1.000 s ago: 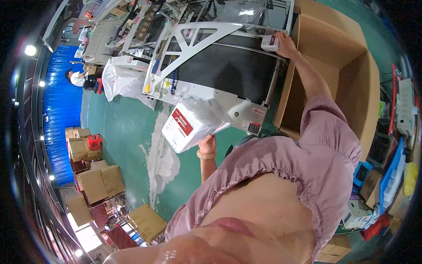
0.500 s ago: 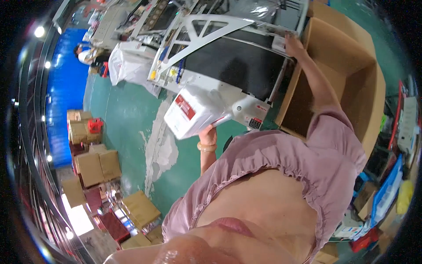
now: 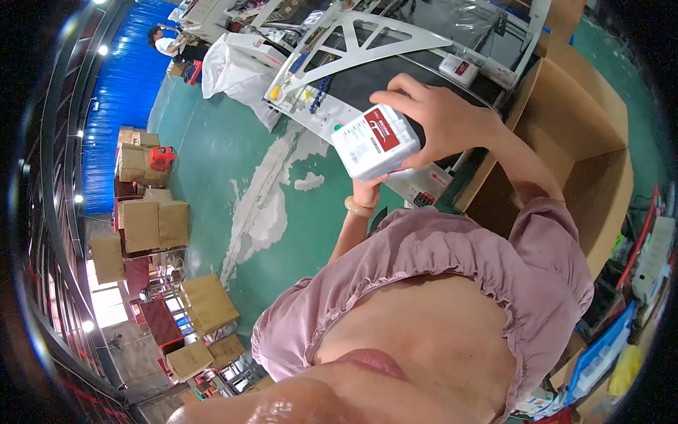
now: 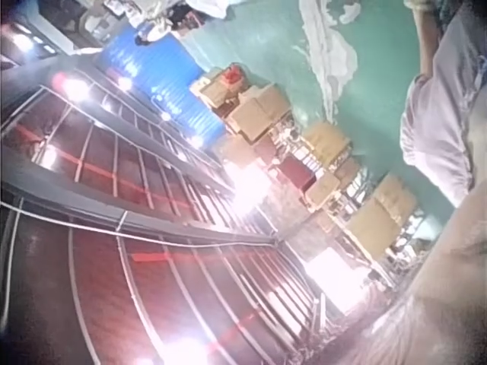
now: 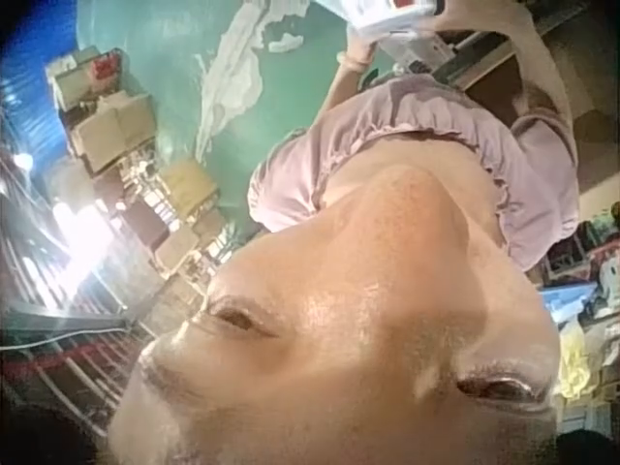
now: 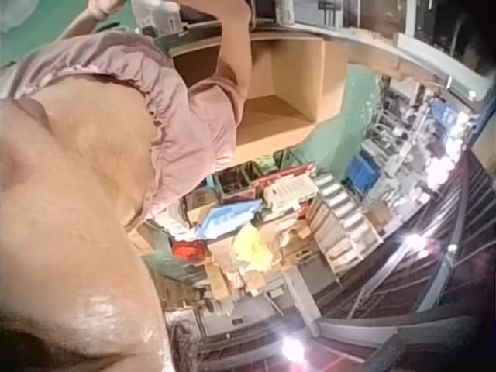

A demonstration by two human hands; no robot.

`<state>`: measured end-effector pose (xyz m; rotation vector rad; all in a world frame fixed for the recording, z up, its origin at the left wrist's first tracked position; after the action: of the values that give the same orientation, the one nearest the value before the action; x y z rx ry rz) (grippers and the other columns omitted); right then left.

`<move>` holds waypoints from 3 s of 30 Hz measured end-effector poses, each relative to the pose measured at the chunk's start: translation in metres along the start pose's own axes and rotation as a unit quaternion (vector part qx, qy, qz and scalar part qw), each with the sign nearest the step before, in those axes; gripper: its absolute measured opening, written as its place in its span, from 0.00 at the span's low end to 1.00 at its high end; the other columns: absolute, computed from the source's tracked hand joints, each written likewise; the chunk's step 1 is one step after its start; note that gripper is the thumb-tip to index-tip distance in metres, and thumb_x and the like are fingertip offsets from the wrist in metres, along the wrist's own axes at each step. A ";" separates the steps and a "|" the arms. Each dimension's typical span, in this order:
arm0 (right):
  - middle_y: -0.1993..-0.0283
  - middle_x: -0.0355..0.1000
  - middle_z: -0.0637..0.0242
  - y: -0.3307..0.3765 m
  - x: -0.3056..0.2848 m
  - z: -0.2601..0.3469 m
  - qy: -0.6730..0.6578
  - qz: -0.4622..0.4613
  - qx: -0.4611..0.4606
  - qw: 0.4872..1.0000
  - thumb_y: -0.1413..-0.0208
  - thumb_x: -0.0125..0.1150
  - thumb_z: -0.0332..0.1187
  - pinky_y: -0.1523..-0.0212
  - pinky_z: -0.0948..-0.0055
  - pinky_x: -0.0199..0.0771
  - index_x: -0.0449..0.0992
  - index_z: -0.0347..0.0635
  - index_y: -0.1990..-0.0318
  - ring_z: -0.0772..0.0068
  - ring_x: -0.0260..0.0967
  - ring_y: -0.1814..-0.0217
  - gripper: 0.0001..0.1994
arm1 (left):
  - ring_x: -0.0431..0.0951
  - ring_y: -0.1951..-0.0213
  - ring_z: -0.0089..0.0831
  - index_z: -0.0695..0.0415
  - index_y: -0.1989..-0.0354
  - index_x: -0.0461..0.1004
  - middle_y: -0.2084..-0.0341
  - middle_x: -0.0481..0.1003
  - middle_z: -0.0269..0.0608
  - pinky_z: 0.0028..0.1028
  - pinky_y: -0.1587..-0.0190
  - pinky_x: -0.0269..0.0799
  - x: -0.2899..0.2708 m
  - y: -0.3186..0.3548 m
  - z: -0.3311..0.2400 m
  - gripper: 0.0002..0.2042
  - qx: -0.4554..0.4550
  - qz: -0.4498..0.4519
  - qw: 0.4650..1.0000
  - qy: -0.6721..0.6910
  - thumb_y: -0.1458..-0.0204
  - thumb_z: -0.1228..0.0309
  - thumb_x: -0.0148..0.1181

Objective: Packing small white product boxes into larger cardboard shipping boxes at a workstation.

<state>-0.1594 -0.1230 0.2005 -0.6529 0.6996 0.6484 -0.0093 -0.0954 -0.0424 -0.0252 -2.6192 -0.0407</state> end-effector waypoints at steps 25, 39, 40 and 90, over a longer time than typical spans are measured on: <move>0.51 0.56 0.39 0.178 0.000 -0.381 0.239 -0.003 0.574 0.783 0.69 0.64 0.33 0.57 0.57 0.70 0.52 0.30 0.47 0.38 0.63 0.55 0.39 | 0.65 0.48 0.37 0.57 0.44 0.57 0.50 0.64 0.39 0.36 0.45 0.60 -0.042 0.024 -0.007 0.32 -0.006 -0.049 0.999 -0.001 0.62 0.78 0.60; 0.49 0.53 0.34 0.192 0.020 -0.394 0.192 0.004 0.640 0.744 0.68 0.68 0.35 0.58 0.59 0.73 0.49 0.28 0.46 0.38 0.63 0.52 0.42 | 0.65 0.49 0.37 0.59 0.42 0.53 0.50 0.63 0.42 0.35 0.45 0.61 -0.040 0.026 -0.006 0.38 -0.019 -0.062 0.996 0.056 0.67 0.85 0.61; 0.49 0.53 0.34 0.193 0.019 -0.394 0.192 0.003 0.641 0.743 0.68 0.68 0.35 0.58 0.59 0.73 0.49 0.28 0.46 0.38 0.63 0.52 0.42 | 0.65 0.49 0.37 0.59 0.42 0.53 0.50 0.64 0.42 0.35 0.46 0.61 -0.039 0.025 -0.006 0.38 -0.019 -0.060 0.996 0.057 0.67 0.85 0.61; 0.45 0.50 0.39 0.174 -0.003 -0.375 0.168 -0.067 0.596 0.782 0.68 0.67 0.37 0.54 0.59 0.69 0.49 0.38 0.42 0.45 0.64 0.52 0.43 | 0.65 0.49 0.33 0.58 0.39 0.47 0.50 0.63 0.41 0.32 0.45 0.60 -0.004 0.016 -0.031 0.41 0.010 -0.040 0.999 -0.018 0.65 0.82 0.62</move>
<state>-0.4227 -0.2852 -0.0731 0.3942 1.2024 -0.1397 0.0100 -0.0804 -0.0171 0.0863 -2.6563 -0.0427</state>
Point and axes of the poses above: each hand's wrist, its own y-axis away from the middle knuckle, its own x-axis out of the palm, z = x × y, the point moved 10 cm from there along -y, towards the middle knuckle
